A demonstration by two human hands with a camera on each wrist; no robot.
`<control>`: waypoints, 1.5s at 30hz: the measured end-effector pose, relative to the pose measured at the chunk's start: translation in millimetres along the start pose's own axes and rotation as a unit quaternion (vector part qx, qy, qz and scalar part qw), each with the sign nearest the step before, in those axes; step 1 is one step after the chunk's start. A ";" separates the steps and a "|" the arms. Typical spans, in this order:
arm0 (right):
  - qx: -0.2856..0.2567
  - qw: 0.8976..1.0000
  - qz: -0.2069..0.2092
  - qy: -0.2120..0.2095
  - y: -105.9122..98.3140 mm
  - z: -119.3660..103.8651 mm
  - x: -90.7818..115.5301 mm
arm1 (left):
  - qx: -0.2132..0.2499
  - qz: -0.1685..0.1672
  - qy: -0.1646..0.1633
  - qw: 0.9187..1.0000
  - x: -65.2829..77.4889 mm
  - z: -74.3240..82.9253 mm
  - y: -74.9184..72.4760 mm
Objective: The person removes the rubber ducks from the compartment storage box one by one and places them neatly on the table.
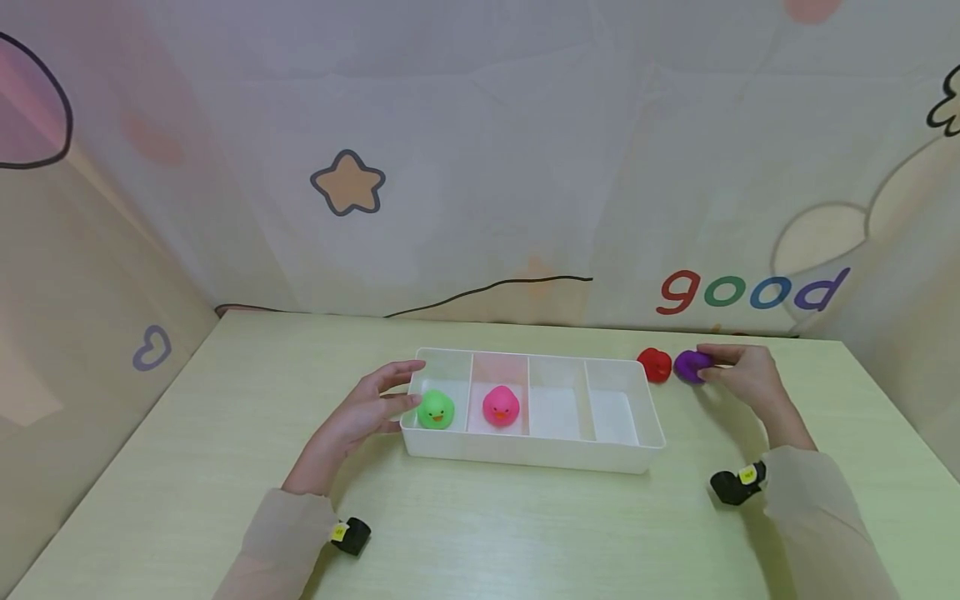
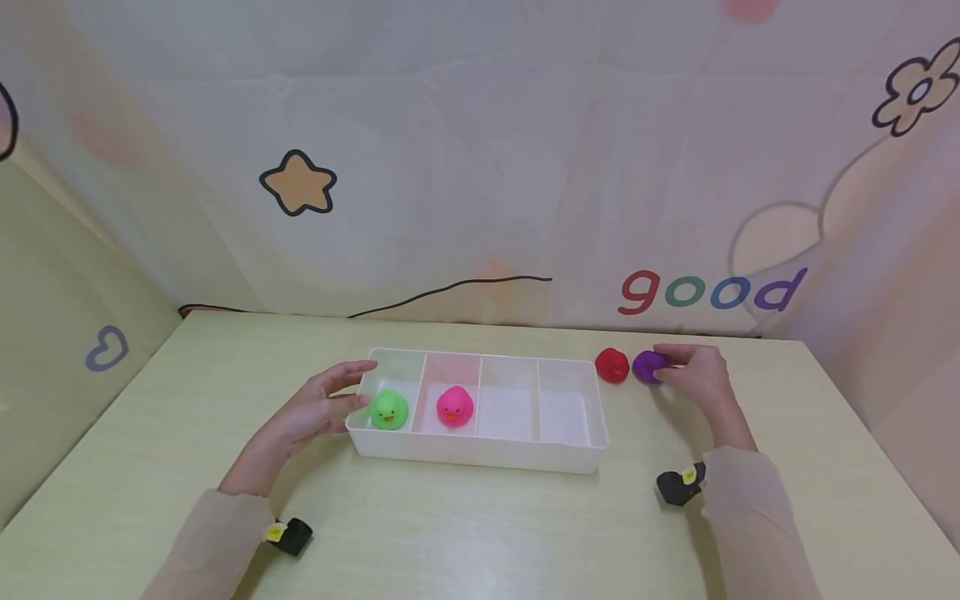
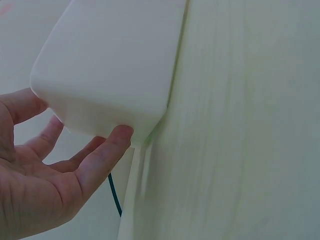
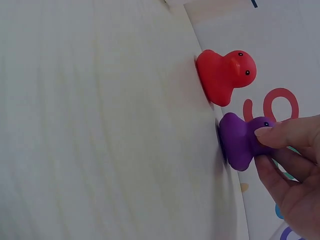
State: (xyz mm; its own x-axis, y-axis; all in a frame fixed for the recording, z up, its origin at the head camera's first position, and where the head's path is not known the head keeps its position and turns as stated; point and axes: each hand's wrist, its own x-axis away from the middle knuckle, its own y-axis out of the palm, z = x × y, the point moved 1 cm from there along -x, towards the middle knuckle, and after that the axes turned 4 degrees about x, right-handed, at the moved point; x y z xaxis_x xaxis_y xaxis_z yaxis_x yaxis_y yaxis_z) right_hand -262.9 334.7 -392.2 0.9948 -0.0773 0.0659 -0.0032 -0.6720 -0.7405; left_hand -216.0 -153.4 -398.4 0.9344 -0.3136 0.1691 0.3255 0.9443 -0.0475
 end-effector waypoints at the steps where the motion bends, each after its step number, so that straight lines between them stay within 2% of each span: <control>1: 0.001 1.000 -0.003 0.001 -0.4 0.4 -0.3 | 0.000 0.002 -0.001 1.000 -0.1 0.1 0.0; 8: 0.008 1.000 -0.015 -0.015 -2.2 4.7 -2.6 | 0.002 0.005 -0.002 1.000 0.7 0.5 0.1; 23: 0.001 1.000 -0.014 -0.017 -3.8 0.3 4.2 | 0.005 0.000 -0.001 1.000 2.1 1.5 -0.4; 31: -0.017 0.998 0.018 -0.058 -7.4 -10.9 15.4 | 0.006 -0.002 -0.002 1.000 1.9 0.5 -0.6; 40: -0.031 0.998 0.014 -0.053 -4.0 -32.0 28.8 | 0.005 0.001 -0.002 1.000 1.9 0.3 -1.0; 45: -0.037 0.996 0.013 -0.080 -1.9 -44.7 36.4 | 0.008 0.000 -0.003 1.000 0.2 -0.6 -0.2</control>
State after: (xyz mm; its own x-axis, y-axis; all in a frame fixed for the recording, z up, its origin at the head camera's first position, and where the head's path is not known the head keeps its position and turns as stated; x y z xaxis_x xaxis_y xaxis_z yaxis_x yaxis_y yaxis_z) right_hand -231.2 300.2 -358.5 0.9977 0.0187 -0.0656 -0.0317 -0.7240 -0.6890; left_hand -215.8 -153.7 -398.9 0.9336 -0.3125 0.1752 0.3227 0.9460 -0.0323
